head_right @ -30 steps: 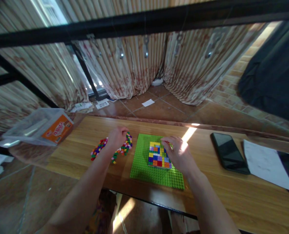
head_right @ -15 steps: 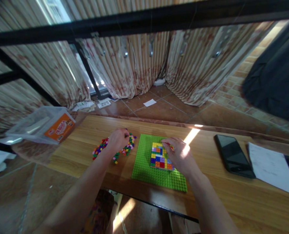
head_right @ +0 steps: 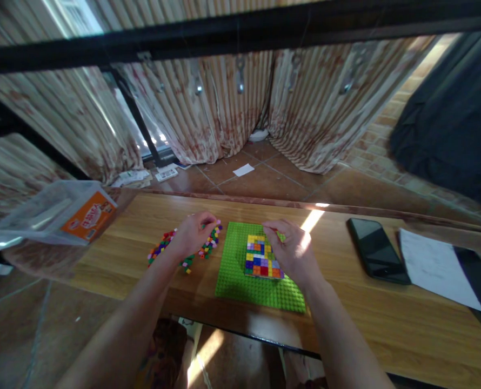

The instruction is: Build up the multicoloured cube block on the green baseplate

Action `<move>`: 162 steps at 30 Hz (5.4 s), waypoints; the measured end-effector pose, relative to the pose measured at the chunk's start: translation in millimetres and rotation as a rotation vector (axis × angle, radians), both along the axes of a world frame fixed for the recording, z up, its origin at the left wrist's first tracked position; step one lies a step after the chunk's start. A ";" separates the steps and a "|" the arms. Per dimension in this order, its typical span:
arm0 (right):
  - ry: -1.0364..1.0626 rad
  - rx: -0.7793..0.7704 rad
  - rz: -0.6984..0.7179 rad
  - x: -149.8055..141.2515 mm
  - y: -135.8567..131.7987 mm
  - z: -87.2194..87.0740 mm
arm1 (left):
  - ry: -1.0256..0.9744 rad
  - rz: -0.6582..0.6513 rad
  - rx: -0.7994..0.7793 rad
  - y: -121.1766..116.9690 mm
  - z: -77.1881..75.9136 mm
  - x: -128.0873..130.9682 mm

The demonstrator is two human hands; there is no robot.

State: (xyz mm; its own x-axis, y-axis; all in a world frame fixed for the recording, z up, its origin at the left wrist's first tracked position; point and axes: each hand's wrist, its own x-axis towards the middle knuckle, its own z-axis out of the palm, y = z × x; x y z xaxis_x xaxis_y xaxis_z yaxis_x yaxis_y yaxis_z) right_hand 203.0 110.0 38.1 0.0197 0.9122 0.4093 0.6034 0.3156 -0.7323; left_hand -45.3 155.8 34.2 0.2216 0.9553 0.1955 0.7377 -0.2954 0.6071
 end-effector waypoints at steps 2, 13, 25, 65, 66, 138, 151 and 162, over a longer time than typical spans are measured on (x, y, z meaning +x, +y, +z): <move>0.146 -0.040 0.000 -9.7 -0.4 4.6 | -0.176 -0.113 -0.051 -8.6 6.6 8.0; 0.196 -0.164 0.217 -40.8 -3.6 20.1 | -0.427 -0.277 -0.137 -36.1 20.0 37.1; -0.046 -0.084 0.218 -78.8 -18.2 22.9 | -0.437 -0.107 -0.127 -20.5 21.5 -16.6; 0.506 -0.177 0.035 -31.0 -20.0 4.8 | -0.693 -0.218 -0.115 -37.0 4.6 69.5; 0.494 -0.180 0.026 -29.3 -20.1 5.4 | -0.663 -0.223 -0.100 -37.7 4.8 70.8; 0.145 -0.164 -0.125 -3.3 -6.2 -7.9 | 0.333 0.102 -0.054 -6.4 -6.3 5.5; 0.165 -0.161 -0.104 -4.2 -7.4 -9.2 | 0.337 0.073 -0.060 -4.7 -6.7 2.2; 0.135 -0.134 -0.081 -3.7 -8.3 -8.2 | 0.280 0.028 -0.090 -7.5 -5.3 6.9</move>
State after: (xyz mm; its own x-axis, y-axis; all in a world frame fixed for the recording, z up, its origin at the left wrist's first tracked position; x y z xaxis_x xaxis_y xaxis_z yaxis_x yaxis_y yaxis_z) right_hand 199.3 101.7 29.9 0.1420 0.9516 0.2726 0.5163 0.1637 -0.8406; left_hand -38.4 148.2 28.9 0.2285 0.9725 0.0451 0.8871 -0.2271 0.4018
